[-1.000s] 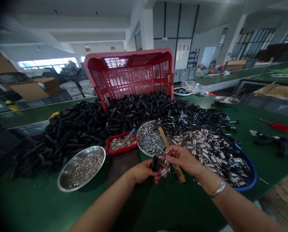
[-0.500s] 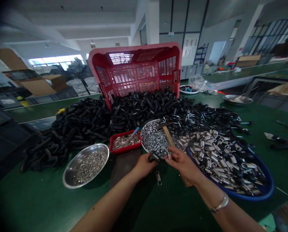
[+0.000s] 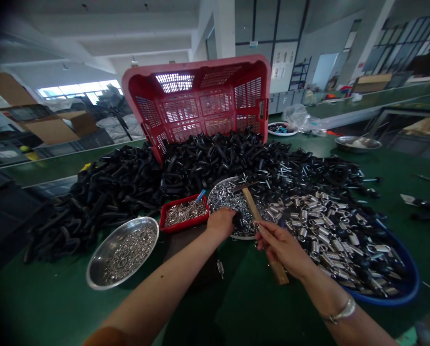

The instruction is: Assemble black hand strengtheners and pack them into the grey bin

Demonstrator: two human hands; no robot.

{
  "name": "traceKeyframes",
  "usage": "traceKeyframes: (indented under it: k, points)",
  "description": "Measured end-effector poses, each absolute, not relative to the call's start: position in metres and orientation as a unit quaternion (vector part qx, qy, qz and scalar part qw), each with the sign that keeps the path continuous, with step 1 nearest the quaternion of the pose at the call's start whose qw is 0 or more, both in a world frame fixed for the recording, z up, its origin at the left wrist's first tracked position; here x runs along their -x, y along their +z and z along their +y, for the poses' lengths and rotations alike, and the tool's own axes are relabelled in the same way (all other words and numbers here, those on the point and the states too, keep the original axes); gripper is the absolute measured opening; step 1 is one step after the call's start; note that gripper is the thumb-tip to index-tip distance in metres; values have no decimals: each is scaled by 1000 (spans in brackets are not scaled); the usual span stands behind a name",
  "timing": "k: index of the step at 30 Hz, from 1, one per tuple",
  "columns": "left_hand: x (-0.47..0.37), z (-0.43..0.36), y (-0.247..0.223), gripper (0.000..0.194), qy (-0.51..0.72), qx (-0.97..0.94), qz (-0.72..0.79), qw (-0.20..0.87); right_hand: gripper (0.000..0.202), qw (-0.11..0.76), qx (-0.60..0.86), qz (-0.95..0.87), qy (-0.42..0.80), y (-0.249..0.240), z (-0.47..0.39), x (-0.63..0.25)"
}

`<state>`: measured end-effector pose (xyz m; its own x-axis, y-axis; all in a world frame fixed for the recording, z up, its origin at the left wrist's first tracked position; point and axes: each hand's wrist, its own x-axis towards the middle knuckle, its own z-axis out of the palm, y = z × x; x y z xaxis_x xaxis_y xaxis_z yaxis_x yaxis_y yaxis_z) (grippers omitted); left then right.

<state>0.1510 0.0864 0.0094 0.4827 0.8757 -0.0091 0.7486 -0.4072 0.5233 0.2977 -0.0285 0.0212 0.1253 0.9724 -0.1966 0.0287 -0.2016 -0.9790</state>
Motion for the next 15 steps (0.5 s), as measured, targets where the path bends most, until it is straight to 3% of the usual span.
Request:
traceKeyframes:
  k: [4,9,11,15]
  points:
    - [-143,82,12,16,185,-792,513,275,50,482,606,-439,456,24,-24,-301]
    - [-124,58,16,13,323,-385,484,716,34,498,565,-475,455,33,-15,-278]
    - [-115,44,17,15,335,-264,437,792,30,512,536,-477,472,33,-12,-263]
    - [-98,23,19,10,376,-105,359,848,27,506,505,-512,476,30,-9,-236]
